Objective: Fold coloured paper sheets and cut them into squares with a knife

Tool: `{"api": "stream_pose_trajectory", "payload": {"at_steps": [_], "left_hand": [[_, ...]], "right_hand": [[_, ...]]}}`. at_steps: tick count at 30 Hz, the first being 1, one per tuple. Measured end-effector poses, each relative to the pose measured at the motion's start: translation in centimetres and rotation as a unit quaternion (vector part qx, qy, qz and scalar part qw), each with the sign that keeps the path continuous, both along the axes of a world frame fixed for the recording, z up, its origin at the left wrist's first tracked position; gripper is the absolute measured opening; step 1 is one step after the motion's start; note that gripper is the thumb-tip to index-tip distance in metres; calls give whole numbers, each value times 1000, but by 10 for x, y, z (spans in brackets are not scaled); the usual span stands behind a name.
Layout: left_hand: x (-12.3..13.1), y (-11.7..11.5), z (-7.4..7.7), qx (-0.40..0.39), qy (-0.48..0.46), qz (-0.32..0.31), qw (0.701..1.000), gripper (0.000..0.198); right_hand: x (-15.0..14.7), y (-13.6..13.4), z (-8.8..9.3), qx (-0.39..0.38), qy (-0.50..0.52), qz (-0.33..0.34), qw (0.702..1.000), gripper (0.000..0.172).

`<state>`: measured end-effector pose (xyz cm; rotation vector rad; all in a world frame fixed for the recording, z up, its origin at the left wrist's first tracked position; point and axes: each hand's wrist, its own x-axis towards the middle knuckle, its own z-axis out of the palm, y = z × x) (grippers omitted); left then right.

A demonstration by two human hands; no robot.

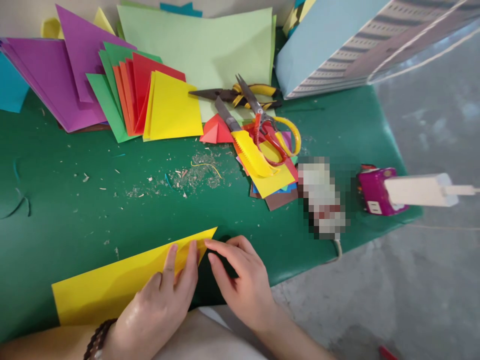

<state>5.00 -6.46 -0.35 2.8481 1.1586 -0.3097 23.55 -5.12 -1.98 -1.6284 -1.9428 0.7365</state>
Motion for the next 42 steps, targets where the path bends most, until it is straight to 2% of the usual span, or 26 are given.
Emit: {"api": "stream_pose_trajectory", "payload": {"at_steps": [5,8,13,16,21,26,30,35,42], "left_hand": [[0,-1,0,-2,15,-13,1000,58],[0,0,0,-4,25,-21,999,56],[-1,-2,-1,0,17,-12,1000,58],[-1,-2,-1,16,16,-12,1000,54],[0,-1,0,54,22,-30,998,46],[-4,-2,-3,58,12,-24,998,48],[-6,2,-3,61,-10,-30,998,50],[-3,1,-4,54,-6,-1,999,51],[-1,-8,-9,57,6,6,998,49]], "right_hand": [[11,8,0,20,-53,-48,997,25],[13,9,2,24,-40,-65,997,24],[8,3,1,10,21,-10,1000,18],[10,2,-5,21,-10,-18,1000,17],[18,1,-18,102,-75,75,989,29],[21,-3,-26,123,-130,106,978,31],[20,-3,-28,135,-136,95,977,26],[19,-1,-29,112,-104,79,985,24],[9,3,-31,76,-110,0,991,18]]}}
